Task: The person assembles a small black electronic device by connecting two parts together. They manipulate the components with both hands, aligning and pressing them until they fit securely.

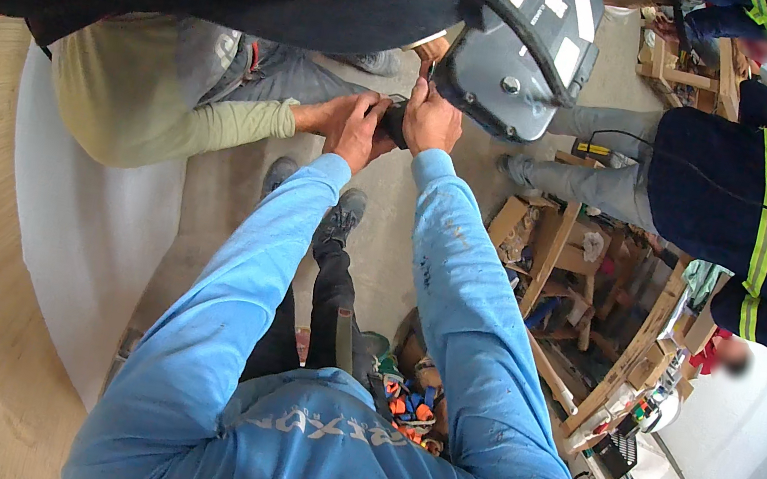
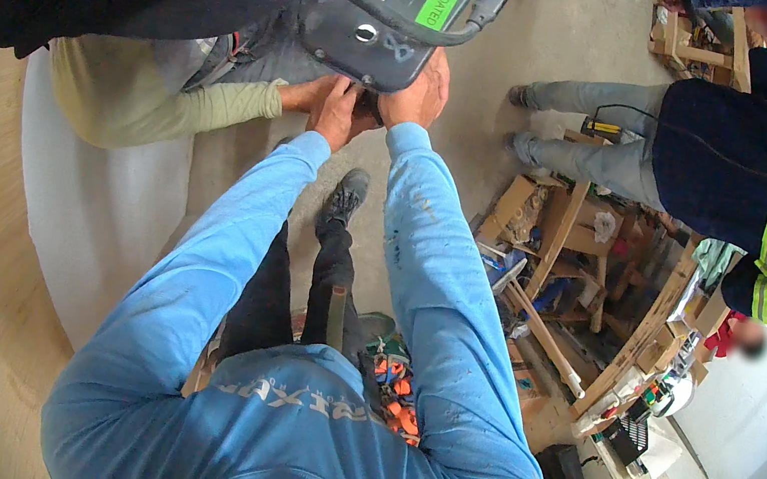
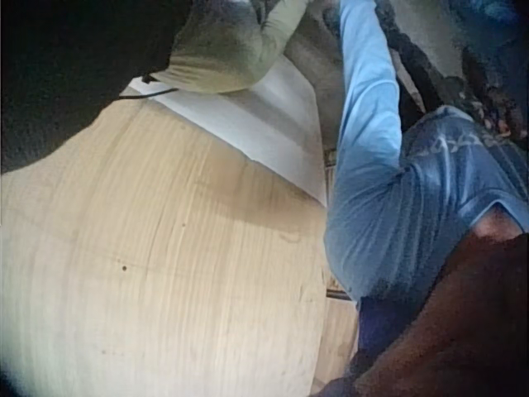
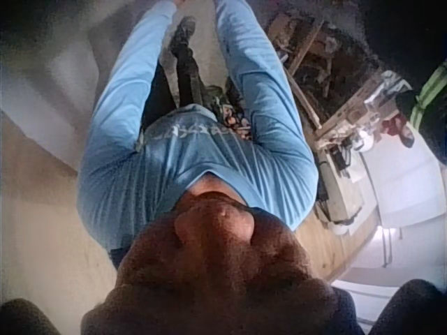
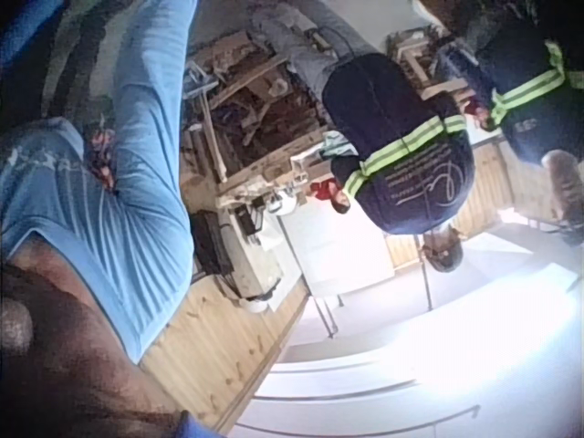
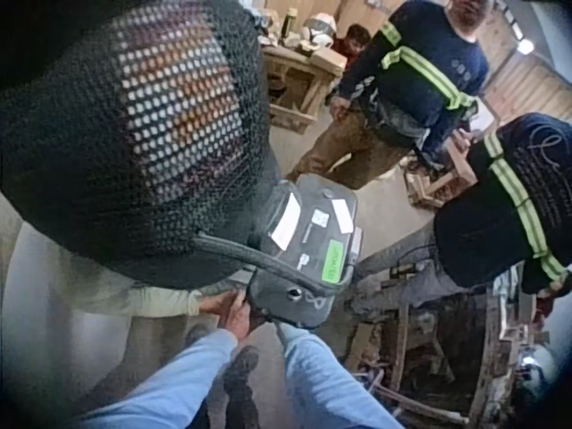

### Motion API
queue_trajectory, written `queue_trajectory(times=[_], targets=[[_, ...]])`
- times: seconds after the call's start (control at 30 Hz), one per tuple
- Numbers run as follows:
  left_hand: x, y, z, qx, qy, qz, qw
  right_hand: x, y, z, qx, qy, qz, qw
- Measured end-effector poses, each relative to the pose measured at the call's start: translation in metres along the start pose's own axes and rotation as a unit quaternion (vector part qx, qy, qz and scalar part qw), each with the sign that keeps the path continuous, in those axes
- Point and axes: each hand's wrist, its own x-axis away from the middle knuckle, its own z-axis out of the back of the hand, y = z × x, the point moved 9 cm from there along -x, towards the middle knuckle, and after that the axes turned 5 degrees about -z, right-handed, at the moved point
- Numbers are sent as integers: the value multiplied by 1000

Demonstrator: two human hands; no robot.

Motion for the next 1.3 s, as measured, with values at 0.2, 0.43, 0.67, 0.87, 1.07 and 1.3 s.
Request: queue_trajectory(times=[0.2,0.43,0.67,0.87,1.07,1.3], targets=[[-9,27,22,-25,49,11,998,1,14,15,-241,-103,-52,964],[-4,28,12,-58,46,56,996,44,1,63,-221,-57,85,970],[-8,68,26,-102,57,-3,993,46,9,57,-230,-38,71,970],[11,43,6,-94,56,131,985,4,-27,34,-144,-60,159,975],[1,32,8,-93,67,164,980,-13,-52,21,-134,-134,243,951],[-2,11,9,-75,42,170,982,-24,-52,15,-81,-273,167,944]])
